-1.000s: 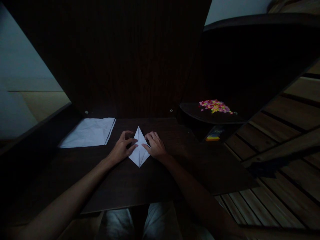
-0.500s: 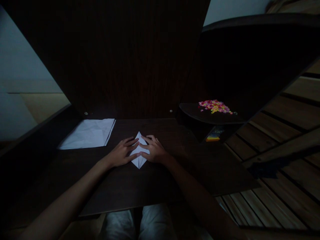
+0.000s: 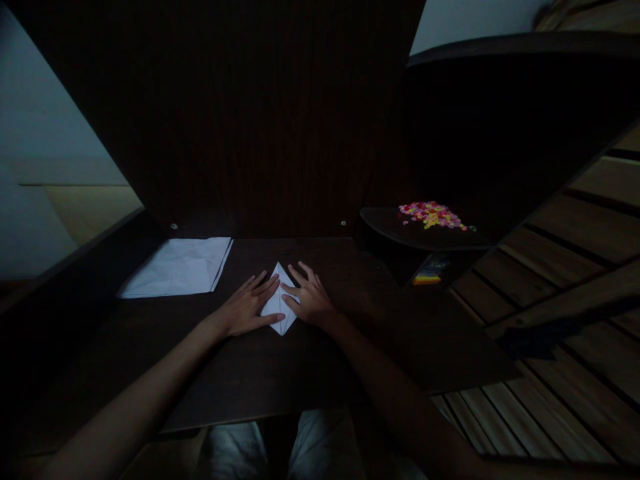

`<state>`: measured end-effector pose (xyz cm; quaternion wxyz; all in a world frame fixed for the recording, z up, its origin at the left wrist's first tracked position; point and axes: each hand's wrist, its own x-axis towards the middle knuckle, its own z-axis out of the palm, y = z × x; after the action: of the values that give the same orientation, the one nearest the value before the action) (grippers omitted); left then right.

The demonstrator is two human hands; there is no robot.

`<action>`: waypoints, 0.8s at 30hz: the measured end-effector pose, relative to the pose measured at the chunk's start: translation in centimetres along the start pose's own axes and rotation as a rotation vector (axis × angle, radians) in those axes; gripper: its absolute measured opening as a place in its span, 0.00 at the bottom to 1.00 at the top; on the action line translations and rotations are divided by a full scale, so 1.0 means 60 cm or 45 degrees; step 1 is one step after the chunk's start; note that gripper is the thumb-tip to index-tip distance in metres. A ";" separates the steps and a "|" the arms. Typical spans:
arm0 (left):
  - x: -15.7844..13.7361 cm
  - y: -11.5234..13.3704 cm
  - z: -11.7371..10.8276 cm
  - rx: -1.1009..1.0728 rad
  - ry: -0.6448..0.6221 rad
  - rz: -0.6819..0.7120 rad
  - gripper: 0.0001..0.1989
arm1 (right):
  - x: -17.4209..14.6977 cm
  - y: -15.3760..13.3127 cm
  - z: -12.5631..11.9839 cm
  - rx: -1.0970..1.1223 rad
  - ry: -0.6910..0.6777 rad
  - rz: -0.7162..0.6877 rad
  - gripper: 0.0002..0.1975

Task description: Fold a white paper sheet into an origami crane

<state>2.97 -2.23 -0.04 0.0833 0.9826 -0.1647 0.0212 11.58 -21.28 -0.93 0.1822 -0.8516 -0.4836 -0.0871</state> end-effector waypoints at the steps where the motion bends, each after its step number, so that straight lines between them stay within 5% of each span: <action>1: 0.000 0.000 0.000 -0.001 0.000 -0.004 0.43 | 0.000 0.000 0.000 0.009 0.010 -0.009 0.16; 12: 0.003 -0.001 0.009 -0.016 0.001 -0.009 0.50 | -0.001 -0.012 -0.001 0.093 0.038 0.115 0.18; 17: 0.001 -0.002 0.002 -0.020 0.061 0.019 0.48 | 0.004 -0.003 0.002 0.129 0.134 0.373 0.14; 24: 0.000 0.004 -0.012 -0.039 0.220 0.106 0.37 | 0.009 0.003 -0.003 0.411 0.169 0.394 0.10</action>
<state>2.86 -2.34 0.68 0.1112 0.9681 -0.1977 0.1067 12.02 -20.99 -0.60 0.3588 -0.8678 -0.3421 -0.0354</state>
